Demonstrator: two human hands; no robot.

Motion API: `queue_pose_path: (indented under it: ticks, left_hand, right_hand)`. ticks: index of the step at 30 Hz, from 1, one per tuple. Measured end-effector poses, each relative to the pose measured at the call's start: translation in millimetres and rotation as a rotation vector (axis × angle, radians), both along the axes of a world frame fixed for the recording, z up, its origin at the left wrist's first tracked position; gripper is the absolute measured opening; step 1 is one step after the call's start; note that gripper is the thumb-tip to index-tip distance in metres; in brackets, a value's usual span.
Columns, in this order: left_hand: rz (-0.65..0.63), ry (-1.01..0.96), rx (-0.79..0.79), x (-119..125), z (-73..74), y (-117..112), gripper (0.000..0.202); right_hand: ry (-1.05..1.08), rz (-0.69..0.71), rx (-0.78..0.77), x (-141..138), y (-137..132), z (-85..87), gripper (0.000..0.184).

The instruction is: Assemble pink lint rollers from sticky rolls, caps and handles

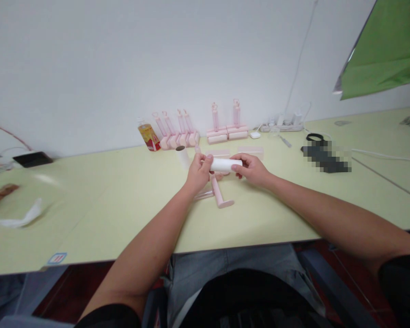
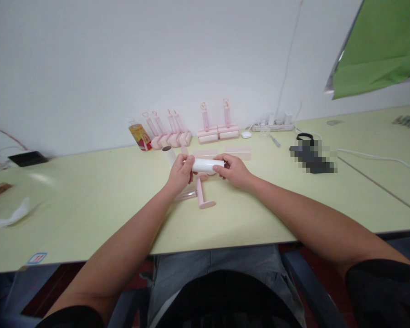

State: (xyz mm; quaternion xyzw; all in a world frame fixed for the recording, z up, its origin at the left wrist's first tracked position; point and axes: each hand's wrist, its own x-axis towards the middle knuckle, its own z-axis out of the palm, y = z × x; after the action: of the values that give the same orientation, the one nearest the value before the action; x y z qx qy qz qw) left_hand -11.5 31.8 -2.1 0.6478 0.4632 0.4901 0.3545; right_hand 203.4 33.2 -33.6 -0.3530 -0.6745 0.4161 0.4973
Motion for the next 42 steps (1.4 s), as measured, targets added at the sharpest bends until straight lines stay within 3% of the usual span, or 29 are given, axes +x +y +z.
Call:
queue_pose_path:
  ticks: [7,18,31,42]
  left_hand:
    - [-0.007,-0.001,0.048,-1.2,-1.0,2.1,0.034]
    - [-0.132,-0.031,0.021,3.8,-0.7,-4.4,0.038]
    - [-0.193,-0.012,0.005,4.6,-2.4,-6.1,0.038]
    - [-0.233,-0.031,0.013,6.5,-0.1,-8.8,0.038]
  right_hand:
    - [-0.163,0.044,0.063,1.5,-2.1,2.3,0.044]
    - [-0.317,0.103,0.132,-1.4,-10.1,6.0,0.053]
    - [-0.158,0.171,0.037,-6.5,-2.6,-7.6,0.057]
    - [-0.231,0.206,0.065,-4.1,-4.6,-0.7,0.055]
